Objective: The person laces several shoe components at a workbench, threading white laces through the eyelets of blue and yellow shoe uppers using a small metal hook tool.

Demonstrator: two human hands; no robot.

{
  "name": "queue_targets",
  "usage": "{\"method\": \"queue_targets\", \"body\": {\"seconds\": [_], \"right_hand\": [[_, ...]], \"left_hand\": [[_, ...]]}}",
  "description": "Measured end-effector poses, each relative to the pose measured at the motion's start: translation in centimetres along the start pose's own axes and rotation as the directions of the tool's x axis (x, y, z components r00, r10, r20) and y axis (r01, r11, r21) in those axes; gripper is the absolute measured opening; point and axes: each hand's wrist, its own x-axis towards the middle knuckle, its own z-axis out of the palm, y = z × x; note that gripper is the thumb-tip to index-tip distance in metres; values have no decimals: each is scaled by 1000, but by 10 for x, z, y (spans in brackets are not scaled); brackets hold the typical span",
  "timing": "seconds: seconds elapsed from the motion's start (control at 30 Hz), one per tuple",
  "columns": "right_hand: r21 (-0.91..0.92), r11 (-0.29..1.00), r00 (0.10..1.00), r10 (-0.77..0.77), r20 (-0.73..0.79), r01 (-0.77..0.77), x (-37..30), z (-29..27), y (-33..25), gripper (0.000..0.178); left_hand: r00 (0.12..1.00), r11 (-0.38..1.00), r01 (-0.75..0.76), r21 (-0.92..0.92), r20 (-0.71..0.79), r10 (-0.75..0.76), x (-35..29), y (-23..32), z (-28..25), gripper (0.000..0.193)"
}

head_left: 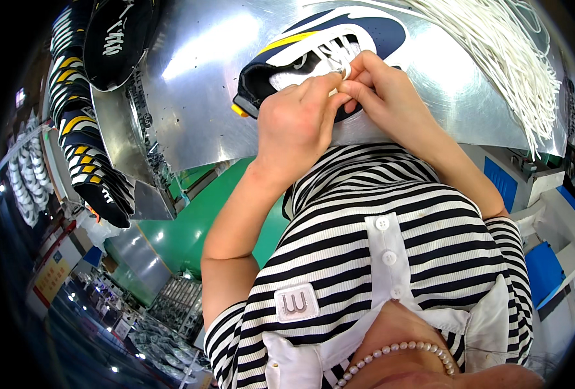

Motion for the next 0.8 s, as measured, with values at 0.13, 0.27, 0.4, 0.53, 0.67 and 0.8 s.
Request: {"method": "queue_targets", "body": {"seconds": [0.13,0.27,0.4,0.53,0.67,0.8], "right_hand": [[-177,984,986,63,153,-35,-16,-36,-13,15],[-120,975,948,-212,-237,188,-9,-56,-2,17],[-492,823,799,-486,-354,283,22,-33,31,18],[-502,821,750,-507,-425,271,24,-27,40,17],[-502,829,753,-490,-439,247,23,-25,38,18],[-181,963,861,-261,-436,201,21,-33,33,23]], "left_hand": [[977,981,194,-7,95,-192,-4,9,-11,23],[959,967,231,-103,190,-209,3,11,-12,25],[889,950,281,-134,409,-205,17,12,-22,25],[793,954,289,-85,580,-188,25,7,-39,24],[704,948,308,79,651,-282,28,14,-54,30],[767,975,172,142,602,-223,23,9,-56,32]]}}
